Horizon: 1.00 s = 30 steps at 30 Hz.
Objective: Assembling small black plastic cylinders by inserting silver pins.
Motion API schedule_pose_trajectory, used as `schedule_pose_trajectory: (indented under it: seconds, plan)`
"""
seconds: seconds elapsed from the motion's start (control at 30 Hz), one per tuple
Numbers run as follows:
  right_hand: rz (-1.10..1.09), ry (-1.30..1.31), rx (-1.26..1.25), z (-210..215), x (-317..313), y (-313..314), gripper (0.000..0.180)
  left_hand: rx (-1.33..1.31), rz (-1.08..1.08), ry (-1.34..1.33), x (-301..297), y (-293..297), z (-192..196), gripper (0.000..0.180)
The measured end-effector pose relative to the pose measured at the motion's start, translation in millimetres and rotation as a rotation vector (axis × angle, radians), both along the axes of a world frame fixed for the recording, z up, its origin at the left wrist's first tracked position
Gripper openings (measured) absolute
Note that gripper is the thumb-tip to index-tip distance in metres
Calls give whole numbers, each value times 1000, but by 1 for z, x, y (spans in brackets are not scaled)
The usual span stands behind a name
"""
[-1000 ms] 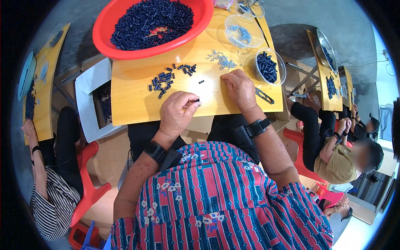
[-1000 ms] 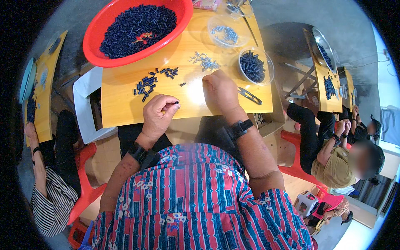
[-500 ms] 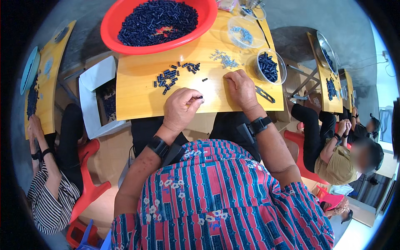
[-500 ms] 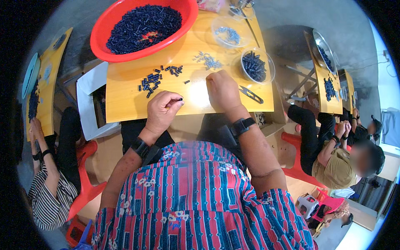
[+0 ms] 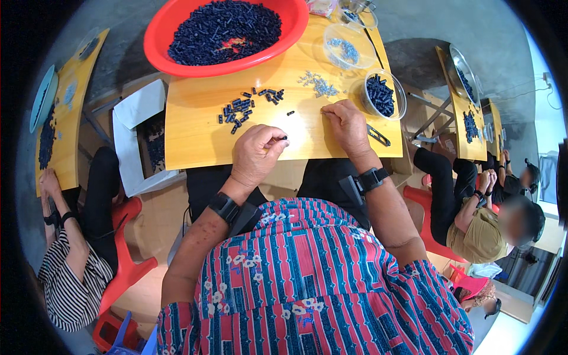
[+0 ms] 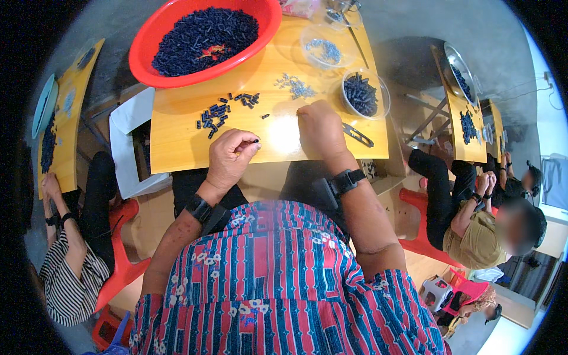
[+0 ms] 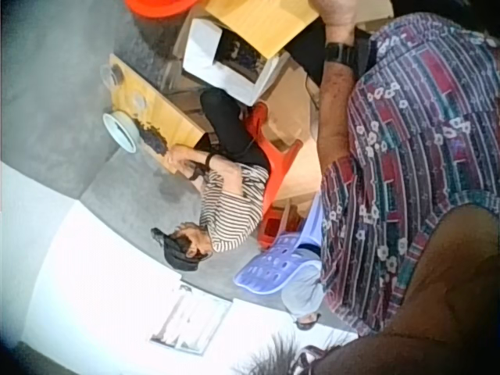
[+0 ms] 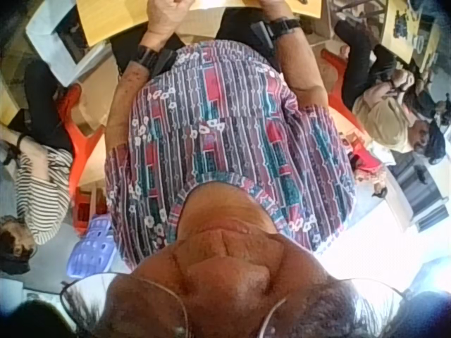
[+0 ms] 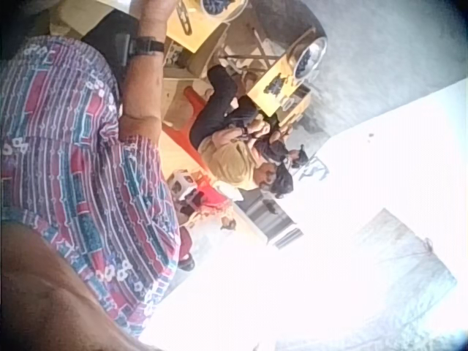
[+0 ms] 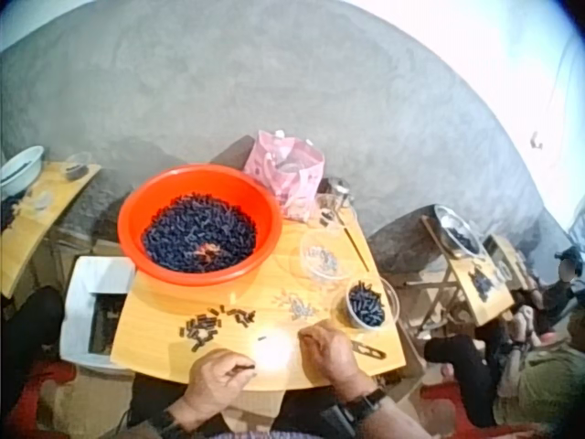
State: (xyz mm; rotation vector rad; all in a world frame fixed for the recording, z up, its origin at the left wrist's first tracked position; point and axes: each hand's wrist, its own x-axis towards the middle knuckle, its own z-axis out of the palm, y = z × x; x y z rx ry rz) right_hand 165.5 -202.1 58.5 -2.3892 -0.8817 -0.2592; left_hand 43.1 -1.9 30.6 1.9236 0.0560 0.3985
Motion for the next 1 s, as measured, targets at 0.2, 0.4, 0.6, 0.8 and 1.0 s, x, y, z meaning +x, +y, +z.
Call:
schedule_pose_trajectory:
  seconds: [0.2, 0.4, 0.6, 0.8, 1.0]
  plan:
    - [-21, -22, -79, 3, -2, 4, 11, -7, -4, -8, 0, 0, 3, 11]
    - [-37, -26, -36, -2, -2, 5, 9, -3, -8, -1, -1, 0, 6, 11]
    - [-62, 18, 25, -5, -4, 2, 6, 13, -17, -16, -3, 0, 4, 11]
    - [-144, 232, 281, -21, -1, -9, 5, 15, -15, -17, -2, 0, 4, 12]
    - [-57, 121, 206, -23, 3, -9, 6, 22, -17, -26, -1, -1, 5, 12]
